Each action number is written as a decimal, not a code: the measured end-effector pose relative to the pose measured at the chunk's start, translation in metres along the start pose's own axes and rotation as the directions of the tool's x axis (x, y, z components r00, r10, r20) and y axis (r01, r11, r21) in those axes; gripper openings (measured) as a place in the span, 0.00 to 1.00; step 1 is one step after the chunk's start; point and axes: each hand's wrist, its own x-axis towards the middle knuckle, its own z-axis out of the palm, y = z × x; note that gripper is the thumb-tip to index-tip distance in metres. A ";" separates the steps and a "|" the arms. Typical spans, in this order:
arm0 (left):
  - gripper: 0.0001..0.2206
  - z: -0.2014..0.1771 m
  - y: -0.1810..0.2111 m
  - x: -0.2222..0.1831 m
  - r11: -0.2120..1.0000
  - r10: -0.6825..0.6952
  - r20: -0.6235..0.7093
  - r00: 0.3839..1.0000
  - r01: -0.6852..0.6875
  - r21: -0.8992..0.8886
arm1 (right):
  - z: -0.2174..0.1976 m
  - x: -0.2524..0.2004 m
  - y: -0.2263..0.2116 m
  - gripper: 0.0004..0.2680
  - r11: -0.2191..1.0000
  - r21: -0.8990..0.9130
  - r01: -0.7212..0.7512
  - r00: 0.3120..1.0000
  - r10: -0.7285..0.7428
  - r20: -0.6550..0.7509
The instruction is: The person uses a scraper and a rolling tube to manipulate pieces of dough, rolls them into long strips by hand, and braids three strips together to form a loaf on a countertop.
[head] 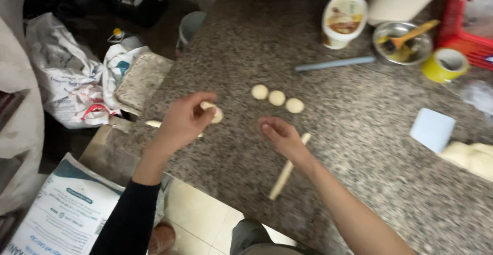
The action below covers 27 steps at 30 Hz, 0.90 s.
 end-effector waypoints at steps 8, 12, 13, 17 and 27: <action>0.12 0.106 0.157 -0.035 0.885 0.289 0.175 0.941 -0.193 -0.424 | -0.120 -0.125 -0.009 0.24 0.800 0.582 -0.145 0.978 0.025 0.209; 0.14 0.202 0.171 -0.048 0.930 0.145 0.324 0.935 -0.017 -0.367 | -0.206 -0.188 0.036 0.17 0.944 0.292 -0.156 0.983 0.176 -0.043; 0.14 0.227 0.170 -0.052 0.935 0.113 0.373 0.921 0.028 -0.353 | -0.223 -0.204 0.049 0.14 0.967 0.198 -0.161 0.980 0.181 -0.087; 0.14 0.320 0.167 -0.063 0.952 0.129 0.411 0.903 0.003 -0.306 | -0.275 -0.253 0.097 0.10 0.981 -0.166 -0.102 0.980 0.070 -0.189; 0.16 0.399 0.166 -0.093 0.970 0.168 0.414 0.895 -0.224 0.091 | -0.289 -0.310 0.156 0.06 0.724 -0.675 -0.142 0.859 -0.249 -0.447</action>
